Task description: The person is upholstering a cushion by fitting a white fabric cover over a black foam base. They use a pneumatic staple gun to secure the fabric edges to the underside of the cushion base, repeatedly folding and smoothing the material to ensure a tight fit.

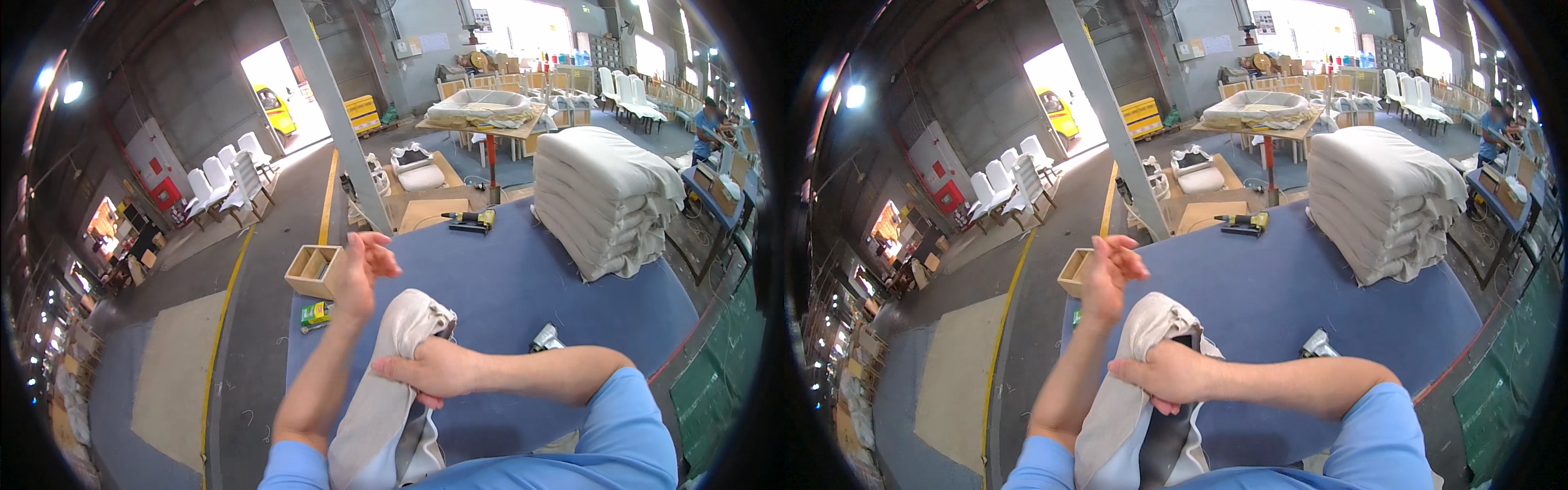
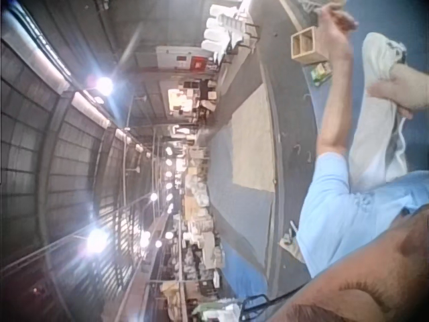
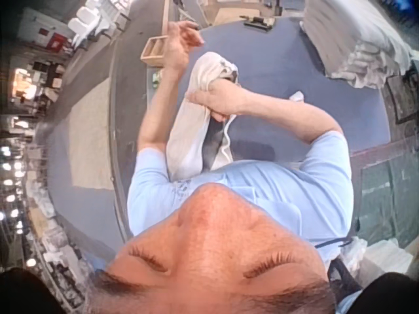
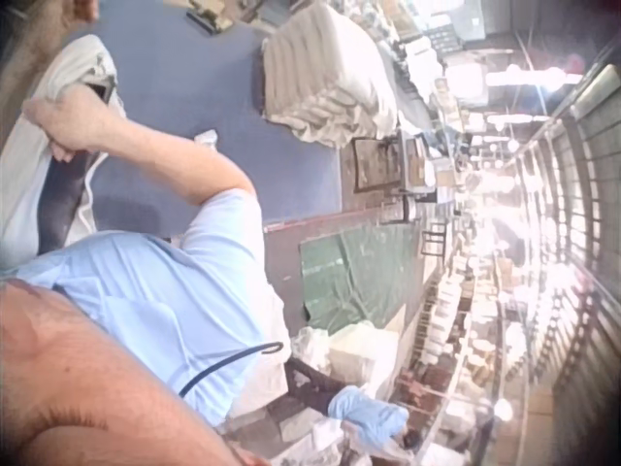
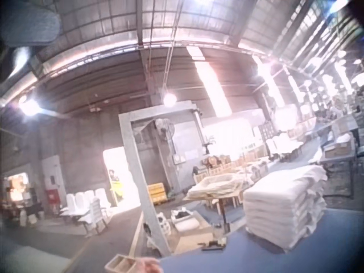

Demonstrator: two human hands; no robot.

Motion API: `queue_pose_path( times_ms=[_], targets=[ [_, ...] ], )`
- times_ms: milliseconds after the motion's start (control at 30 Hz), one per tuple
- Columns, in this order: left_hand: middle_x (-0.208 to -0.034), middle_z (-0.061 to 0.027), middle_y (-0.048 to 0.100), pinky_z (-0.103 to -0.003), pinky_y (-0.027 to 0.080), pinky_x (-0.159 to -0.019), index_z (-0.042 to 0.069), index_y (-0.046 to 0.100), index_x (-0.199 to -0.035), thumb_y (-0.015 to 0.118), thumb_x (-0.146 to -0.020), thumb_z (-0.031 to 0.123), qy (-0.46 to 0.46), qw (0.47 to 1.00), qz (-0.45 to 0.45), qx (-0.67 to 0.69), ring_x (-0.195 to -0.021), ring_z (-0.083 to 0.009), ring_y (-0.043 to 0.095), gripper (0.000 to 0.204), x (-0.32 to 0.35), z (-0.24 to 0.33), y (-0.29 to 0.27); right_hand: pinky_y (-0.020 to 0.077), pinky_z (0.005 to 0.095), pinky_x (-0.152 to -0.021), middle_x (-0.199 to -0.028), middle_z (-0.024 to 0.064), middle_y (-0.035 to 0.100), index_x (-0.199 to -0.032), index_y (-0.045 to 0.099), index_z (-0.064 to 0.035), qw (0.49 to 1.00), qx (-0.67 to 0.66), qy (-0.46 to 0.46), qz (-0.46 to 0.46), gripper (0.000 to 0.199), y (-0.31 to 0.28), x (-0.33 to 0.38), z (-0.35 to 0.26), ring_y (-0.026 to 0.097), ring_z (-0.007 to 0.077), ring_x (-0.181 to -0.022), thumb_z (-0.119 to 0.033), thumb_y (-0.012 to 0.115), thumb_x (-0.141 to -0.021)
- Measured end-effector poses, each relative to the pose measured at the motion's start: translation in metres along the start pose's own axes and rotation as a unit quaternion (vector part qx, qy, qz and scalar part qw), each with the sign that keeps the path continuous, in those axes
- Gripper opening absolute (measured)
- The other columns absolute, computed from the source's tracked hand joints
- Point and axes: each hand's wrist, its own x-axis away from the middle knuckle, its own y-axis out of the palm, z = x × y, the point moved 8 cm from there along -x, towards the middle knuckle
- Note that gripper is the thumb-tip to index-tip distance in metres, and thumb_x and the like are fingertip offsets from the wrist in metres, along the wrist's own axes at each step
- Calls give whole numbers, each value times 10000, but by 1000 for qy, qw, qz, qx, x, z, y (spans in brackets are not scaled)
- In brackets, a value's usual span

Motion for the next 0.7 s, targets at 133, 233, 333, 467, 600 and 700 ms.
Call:
queue_pose_path(
  times_ms=[133,233,333,467,600,700],
  targets=[
    [-1021,-130,716,-372,523,-930,68,604,-1345,266,-1088,744,-36,991,35,124,-975,-231,682,798,10,-53,4,458,305,-472,-486,-9,532,-772,673,-60,997,-38,-71,-11,610,-8,-17,12,527,106,-436,-478,446,-1154],
    [-1238,-159,689,-425,438,-1069,78,498,-1512,231,-1028,842,-1,998,51,40,-1209,-247,623,943,31,-31,5,440,283,-464,-500,-21,523,-880,684,-57,976,-137,-160,-51,525,-2,-26,20,526,92,-441,-467,495,-1147],
    [-1315,-178,657,-475,379,-1130,71,430,-1572,213,-1013,862,67,993,85,-54,-1277,-276,587,993,48,12,6,451,249,-471,-523,-41,527,-938,680,-31,961,-177,-201,-74,381,7,-30,18,552,83,-454,-360,614,-1118],
    [-1368,-239,622,-555,312,-1212,65,378,-1616,216,-1014,855,203,970,67,-112,-1345,-353,552,1006,74,33,7,576,335,-693,-828,86,687,-1069,713,-3,930,-130,-339,-60,262,19,-39,21,710,165,-759,-265,709,-1063],
    [-1387,-296,609,-604,322,-1218,50,359,-1627,254,-1029,830,389,909,43,-145,-1387,-412,535,988,106,55,13,564,445,-801,-969,123,698,-1084,700,-36,873,22,-484,-51,195,43,-32,22,695,320,-903,-217,722,-1017],
    [-1373,-292,614,-655,415,-1115,60,343,-1608,214,-1044,810,444,880,28,-163,-1304,-491,577,947,123,65,10,543,484,-722,-866,128,671,-961,697,-61,807,128,-577,5,197,67,-21,25,671,351,-799,-247,679,-1024]
  ],
)
